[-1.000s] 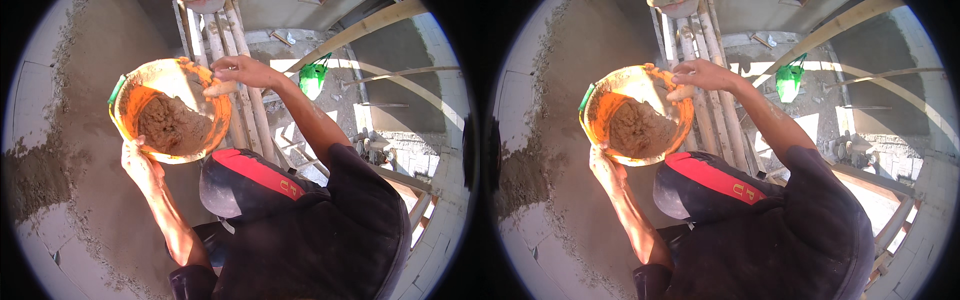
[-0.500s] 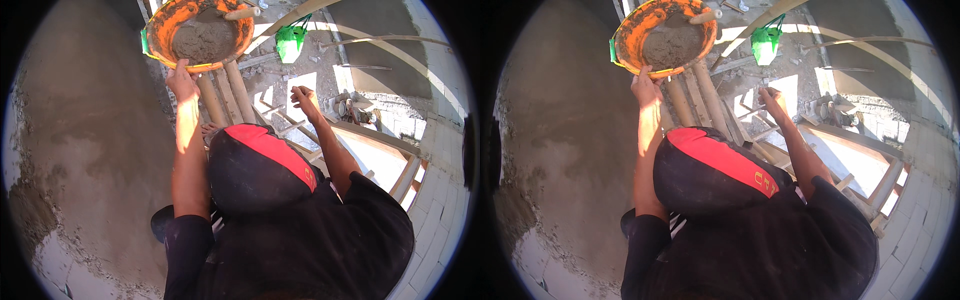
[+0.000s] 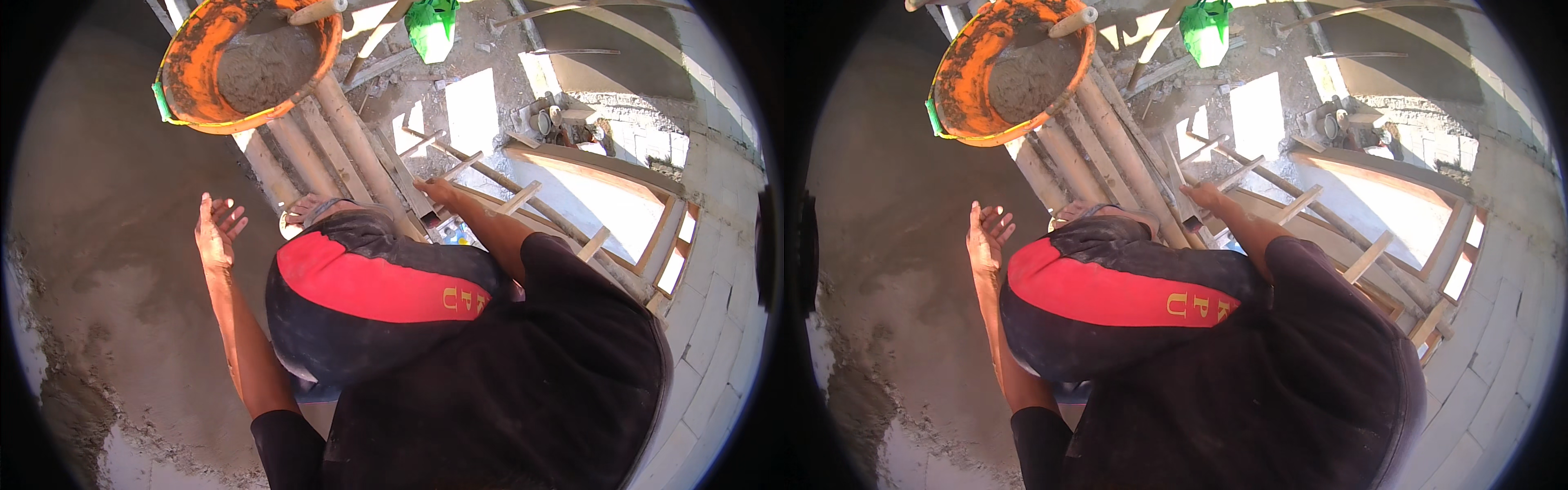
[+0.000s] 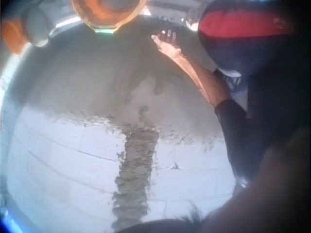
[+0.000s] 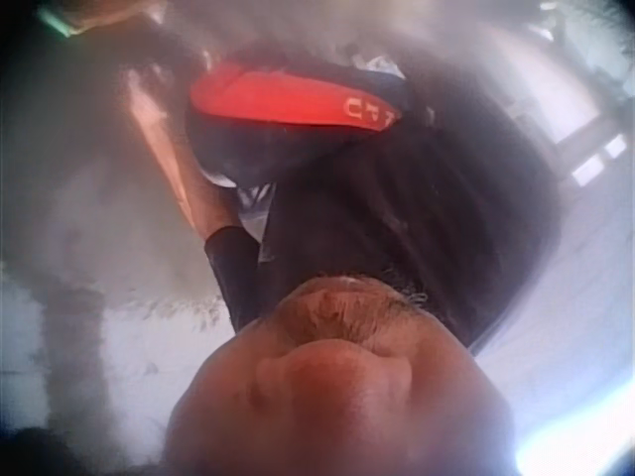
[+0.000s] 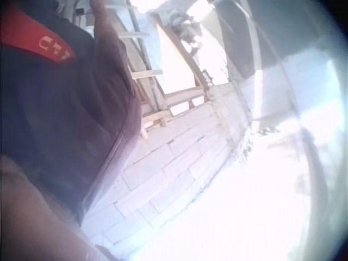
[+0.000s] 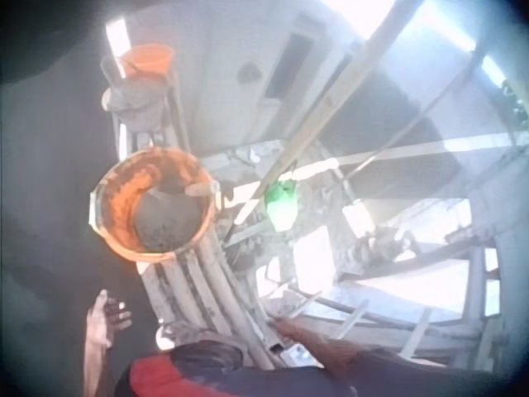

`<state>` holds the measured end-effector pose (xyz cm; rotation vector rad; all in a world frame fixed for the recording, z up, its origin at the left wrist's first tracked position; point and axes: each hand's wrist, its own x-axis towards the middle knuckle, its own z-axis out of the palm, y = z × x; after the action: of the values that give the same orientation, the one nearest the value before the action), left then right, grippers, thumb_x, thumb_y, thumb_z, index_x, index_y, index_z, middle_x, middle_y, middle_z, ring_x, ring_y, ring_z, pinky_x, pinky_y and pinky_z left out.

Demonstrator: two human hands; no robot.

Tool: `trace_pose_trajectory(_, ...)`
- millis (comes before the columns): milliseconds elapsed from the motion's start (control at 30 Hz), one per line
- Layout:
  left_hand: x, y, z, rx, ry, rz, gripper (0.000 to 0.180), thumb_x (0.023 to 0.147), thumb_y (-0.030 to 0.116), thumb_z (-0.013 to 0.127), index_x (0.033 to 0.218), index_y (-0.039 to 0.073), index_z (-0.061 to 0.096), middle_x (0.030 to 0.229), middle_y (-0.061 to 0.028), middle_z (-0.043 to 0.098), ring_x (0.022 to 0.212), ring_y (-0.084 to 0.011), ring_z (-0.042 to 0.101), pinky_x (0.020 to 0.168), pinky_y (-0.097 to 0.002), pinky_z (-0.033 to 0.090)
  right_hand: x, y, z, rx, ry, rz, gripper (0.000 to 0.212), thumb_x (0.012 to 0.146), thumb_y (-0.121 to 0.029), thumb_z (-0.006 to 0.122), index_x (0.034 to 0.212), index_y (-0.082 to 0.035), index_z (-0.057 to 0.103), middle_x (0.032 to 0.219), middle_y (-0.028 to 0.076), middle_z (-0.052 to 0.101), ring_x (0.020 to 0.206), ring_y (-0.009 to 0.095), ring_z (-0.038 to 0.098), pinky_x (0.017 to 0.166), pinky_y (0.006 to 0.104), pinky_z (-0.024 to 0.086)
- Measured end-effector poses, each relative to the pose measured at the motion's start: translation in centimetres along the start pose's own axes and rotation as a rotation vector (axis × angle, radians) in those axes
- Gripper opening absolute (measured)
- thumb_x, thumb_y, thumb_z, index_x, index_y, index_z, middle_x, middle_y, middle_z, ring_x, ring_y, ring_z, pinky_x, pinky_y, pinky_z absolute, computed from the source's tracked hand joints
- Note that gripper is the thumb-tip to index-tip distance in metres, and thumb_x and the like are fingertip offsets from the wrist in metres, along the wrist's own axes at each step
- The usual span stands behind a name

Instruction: The person applies mortar to the joints of a white block wall using a trowel and levels it with a metal straightedge.

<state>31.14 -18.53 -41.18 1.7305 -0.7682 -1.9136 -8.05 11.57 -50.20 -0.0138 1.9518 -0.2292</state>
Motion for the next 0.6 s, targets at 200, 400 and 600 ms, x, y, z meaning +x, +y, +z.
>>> trace_pose_trajectory(200,-3.9,-8.1,-5.0,0.160,0.077,-0.153,0.054,0.094,0.048,0.068,0.121,0.003,0.055,0.109,-0.0117,0.063,0.089,-0.0275,0.069,0.072,-0.0381,0.059,1.3,0.7,-0.5,-0.039,-0.151,-0.072,0.066,0.088,-0.045,0.068,0.135,-0.001,0.059,0.114,0.023,0.067,0.096,0.031,0.067,0.074,0.0450,0.055)
trace_pose_trajectory(400,-4.7,-7.4,-3.3,0.216,0.084,0.078,0.040,0.097,0.037,0.066,0.116,0.002,0.059,0.107,-0.0110,0.065,0.082,-0.0195,0.068,0.065,-0.0306,0.058,3.0,-4.4,-2.4,-0.244,-0.255,-0.226,0.061,0.087,-0.033,0.066,0.141,-0.007,0.056,0.117,0.019,0.065,0.097,0.026,0.064,0.074,0.0390,0.054)
trace_pose_trajectory(600,-6.2,-3.7,-1.5,0.678,0.110,0.394,0.043,0.090,0.033,0.073,0.114,-0.001,0.063,0.111,-0.0201,0.071,0.102,-0.0322,0.070,0.089,-0.0429,0.054,-5.3,-12.2,-7.9,0.444,-0.429,-0.345,0.040,0.100,-0.040,0.054,0.130,-0.014,0.062,0.078,-0.001,0.062,0.059,0.009,0.054,0.049,0.0205,0.040)
